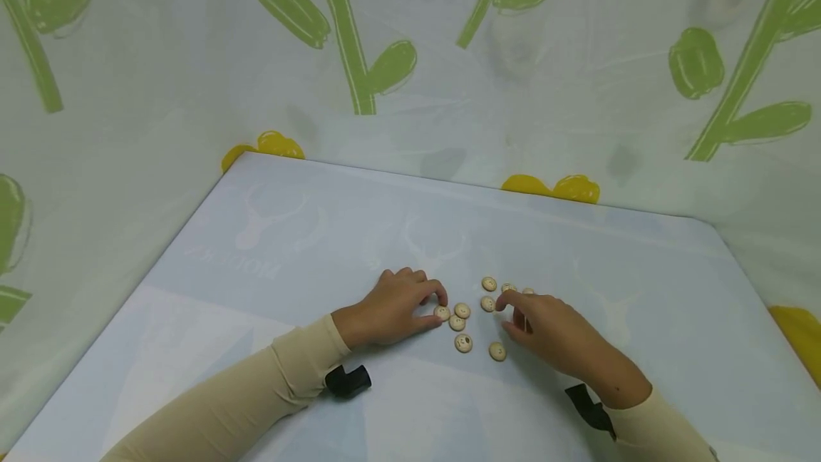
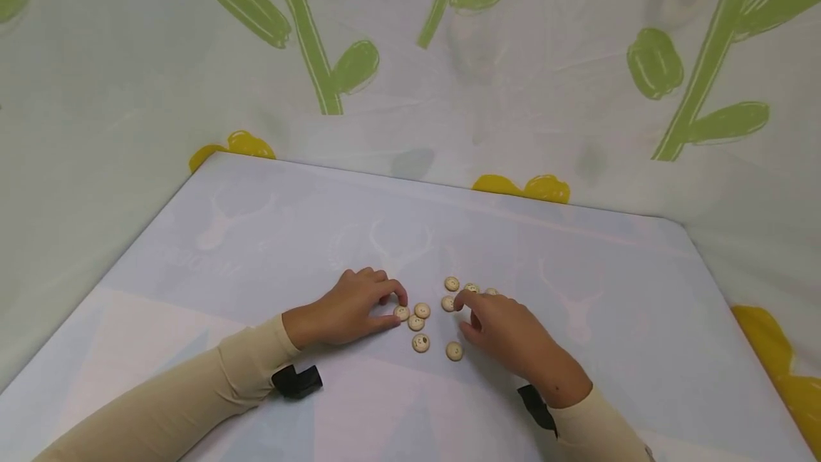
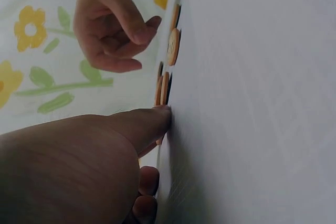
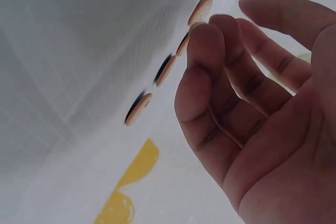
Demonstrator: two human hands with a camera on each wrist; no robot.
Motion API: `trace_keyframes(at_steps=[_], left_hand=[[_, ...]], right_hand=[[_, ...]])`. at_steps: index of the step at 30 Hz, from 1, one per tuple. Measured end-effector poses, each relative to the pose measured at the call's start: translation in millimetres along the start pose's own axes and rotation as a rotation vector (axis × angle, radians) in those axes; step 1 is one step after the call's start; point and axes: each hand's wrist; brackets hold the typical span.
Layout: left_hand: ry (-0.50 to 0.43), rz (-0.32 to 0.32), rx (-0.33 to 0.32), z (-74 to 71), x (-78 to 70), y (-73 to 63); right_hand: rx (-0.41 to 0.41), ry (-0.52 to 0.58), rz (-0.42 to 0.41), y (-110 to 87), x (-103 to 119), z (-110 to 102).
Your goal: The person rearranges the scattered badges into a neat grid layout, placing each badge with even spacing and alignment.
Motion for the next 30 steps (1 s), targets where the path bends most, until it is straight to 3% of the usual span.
trace_keyframes(at_steps=[9, 12, 16, 26, 30], left_hand=[[0.001, -0.006, -0.002, -0.3, -2.1, 0.1], [0.002, -0.008, -0.005, -0.5, -2.6, 0.3], [0.003, -0.009, 0.001, -0.6, -2.9, 0.1], [-0.005, -0.002, 0.004, 0.3, -1.2, 0.8], [-0.004, 0.003, 0.002, 0.0, -1.1, 0.8]], right_hand=[[0.005, 0.094, 0.010, -9.5, 4.4, 6.7], [0.003, 0.111, -0.026, -12.2, 4.2, 7.5], [0.005, 0.124, -0.065, -14.6, 3.2, 8.2], [0.039, 0.107, -0.051, -13.0, 1.6, 13.2], [0.033, 0.119, -0.091, -15.0, -0.8, 14.0]])
Point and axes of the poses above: each hand's wrist, its own y-axis towards the middle knuckle, its own z-axis out of the palm, x = y × z, and after that the axes turned 12 degrees about -z, right-handed
